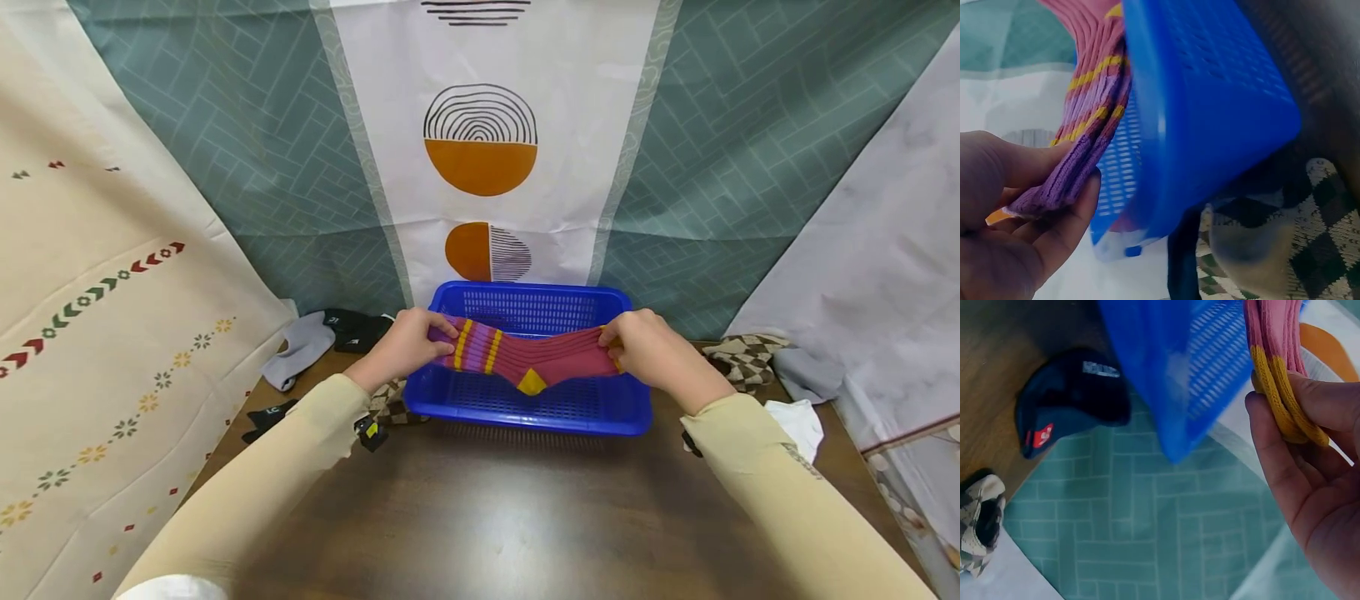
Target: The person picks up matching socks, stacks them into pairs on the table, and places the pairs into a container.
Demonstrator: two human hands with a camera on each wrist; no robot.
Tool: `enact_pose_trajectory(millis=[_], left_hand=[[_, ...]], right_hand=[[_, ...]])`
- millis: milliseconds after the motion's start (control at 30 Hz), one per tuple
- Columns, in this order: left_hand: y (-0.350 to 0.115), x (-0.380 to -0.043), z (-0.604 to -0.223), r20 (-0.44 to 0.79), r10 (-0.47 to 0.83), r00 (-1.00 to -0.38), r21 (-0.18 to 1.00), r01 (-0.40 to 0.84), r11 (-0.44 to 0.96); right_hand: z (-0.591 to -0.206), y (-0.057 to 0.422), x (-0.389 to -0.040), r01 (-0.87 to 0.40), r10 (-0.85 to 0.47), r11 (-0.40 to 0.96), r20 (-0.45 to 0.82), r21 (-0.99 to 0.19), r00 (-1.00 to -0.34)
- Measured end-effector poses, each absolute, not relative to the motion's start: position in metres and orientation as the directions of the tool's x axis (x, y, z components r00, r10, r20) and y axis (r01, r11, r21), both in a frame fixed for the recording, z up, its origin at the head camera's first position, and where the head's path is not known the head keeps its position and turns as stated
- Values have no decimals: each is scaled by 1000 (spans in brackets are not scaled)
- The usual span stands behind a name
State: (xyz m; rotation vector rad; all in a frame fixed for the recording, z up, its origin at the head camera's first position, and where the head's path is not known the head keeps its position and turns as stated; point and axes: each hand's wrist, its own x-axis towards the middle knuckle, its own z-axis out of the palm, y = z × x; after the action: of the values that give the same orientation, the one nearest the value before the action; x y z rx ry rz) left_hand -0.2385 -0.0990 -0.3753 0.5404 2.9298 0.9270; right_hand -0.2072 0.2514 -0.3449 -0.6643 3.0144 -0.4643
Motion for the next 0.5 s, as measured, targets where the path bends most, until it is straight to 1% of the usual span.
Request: enact_pose_trajectory(millis=[233, 367, 500], left_hand=[[-90, -256, -389, 39, 353, -935, 445, 333, 832], [-84, -262, -391, 14, 388, -922, 390, 362, 847], [-79, -266, -393, -44, 415, -909, 335, 378, 863]], right_hand=[[-367, 247, -229, -400, -436, 872, -74, -281, -897], [-377, 246, -235, -433, -461, 869, -71, -237, -885], [-385, 243, -240, -482, -501, 854, -59, -196, -864]])
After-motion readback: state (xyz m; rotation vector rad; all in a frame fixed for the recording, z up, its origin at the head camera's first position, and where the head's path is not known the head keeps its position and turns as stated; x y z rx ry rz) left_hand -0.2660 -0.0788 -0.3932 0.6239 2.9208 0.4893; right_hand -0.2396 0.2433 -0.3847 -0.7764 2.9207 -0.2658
